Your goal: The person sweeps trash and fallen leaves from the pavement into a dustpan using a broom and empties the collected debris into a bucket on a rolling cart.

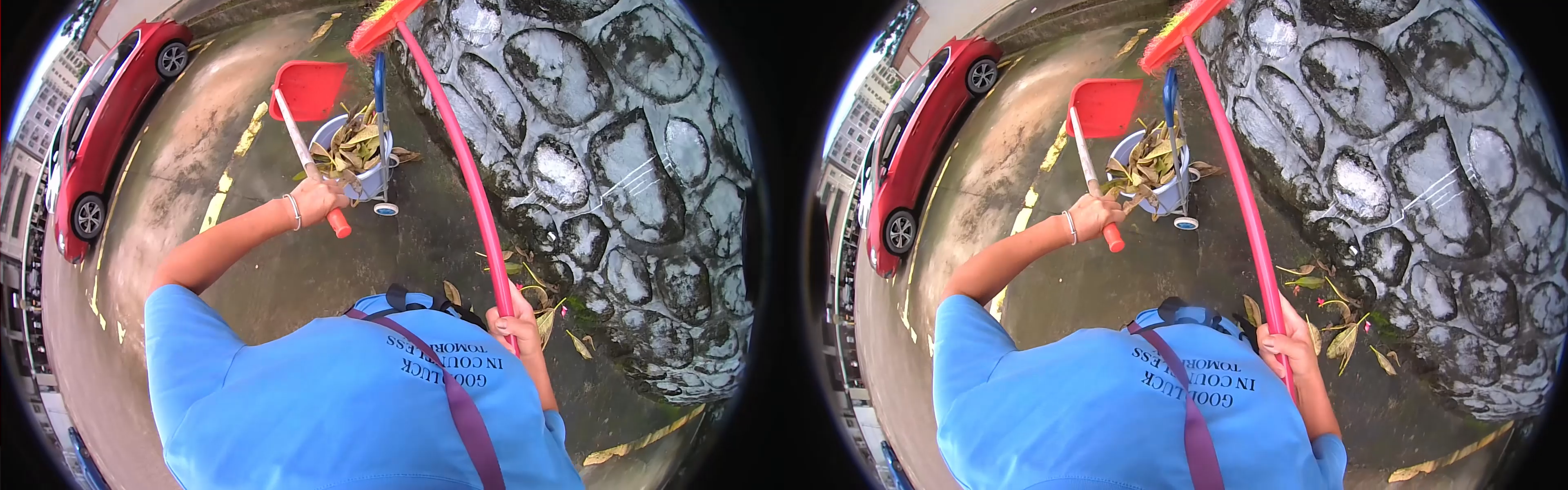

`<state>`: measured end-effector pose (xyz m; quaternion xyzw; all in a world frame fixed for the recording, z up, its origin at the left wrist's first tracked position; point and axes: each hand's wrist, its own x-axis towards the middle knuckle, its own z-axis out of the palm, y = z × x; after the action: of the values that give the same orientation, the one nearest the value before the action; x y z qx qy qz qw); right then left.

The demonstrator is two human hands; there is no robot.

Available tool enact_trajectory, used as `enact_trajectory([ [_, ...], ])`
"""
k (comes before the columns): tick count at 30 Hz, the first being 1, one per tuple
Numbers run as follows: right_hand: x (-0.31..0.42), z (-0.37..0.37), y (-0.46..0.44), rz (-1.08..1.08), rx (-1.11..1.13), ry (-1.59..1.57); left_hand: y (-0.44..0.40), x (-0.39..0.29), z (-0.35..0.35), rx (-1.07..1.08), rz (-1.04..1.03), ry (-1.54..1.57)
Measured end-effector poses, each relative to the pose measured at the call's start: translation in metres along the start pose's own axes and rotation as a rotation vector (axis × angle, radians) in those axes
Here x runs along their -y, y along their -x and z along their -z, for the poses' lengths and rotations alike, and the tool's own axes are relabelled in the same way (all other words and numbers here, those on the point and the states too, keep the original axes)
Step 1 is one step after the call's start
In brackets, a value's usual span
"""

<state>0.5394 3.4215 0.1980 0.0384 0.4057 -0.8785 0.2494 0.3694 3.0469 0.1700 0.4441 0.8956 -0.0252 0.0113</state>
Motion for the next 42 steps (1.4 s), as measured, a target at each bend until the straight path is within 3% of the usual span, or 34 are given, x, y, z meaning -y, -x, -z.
enact_trajectory([
  [5, -0.002, 0.005, -0.001, 0.053, 0.096, -0.263, 0.013, -0.010, 0.068, -0.337, 0.131, 0.227],
  [8, 0.009, 0.001, 0.008, 0.078, -0.047, -0.071, 0.038, 0.001, 0.103, -0.566, 0.247, 0.351],
  [10, 0.013, 0.002, 0.019, 0.071, -0.211, 0.061, 0.062, -0.001, 0.122, -0.673, 0.563, 0.563],
  [14, 0.008, 0.017, 0.035, 0.021, -0.498, 0.430, 0.099, -0.013, 0.168, -0.908, 0.781, 0.629],
  [19, -0.018, 0.066, 0.055, -0.153, -0.635, 0.666, 0.121, -0.025, 0.189, -0.742, 0.864, 0.741],
  [24, -0.070, 0.137, 0.098, -0.394, -0.805, 0.753, 0.100, -0.027, 0.153, -0.550, 0.826, 0.964],
  [33, -0.099, 0.209, 0.195, -0.612, -1.111, 0.785, -0.006, -0.056, 0.029, -0.336, 0.720, 1.300],
  [39, -0.112, 0.317, 0.271, -0.671, -1.319, 0.679, -0.088, -0.103, -0.080, -0.080, 0.690, 1.415],
  [42, -0.118, 0.374, 0.306, -0.739, -1.377, 0.619, -0.113, -0.126, -0.102, -0.065, 0.617, 1.394],
])
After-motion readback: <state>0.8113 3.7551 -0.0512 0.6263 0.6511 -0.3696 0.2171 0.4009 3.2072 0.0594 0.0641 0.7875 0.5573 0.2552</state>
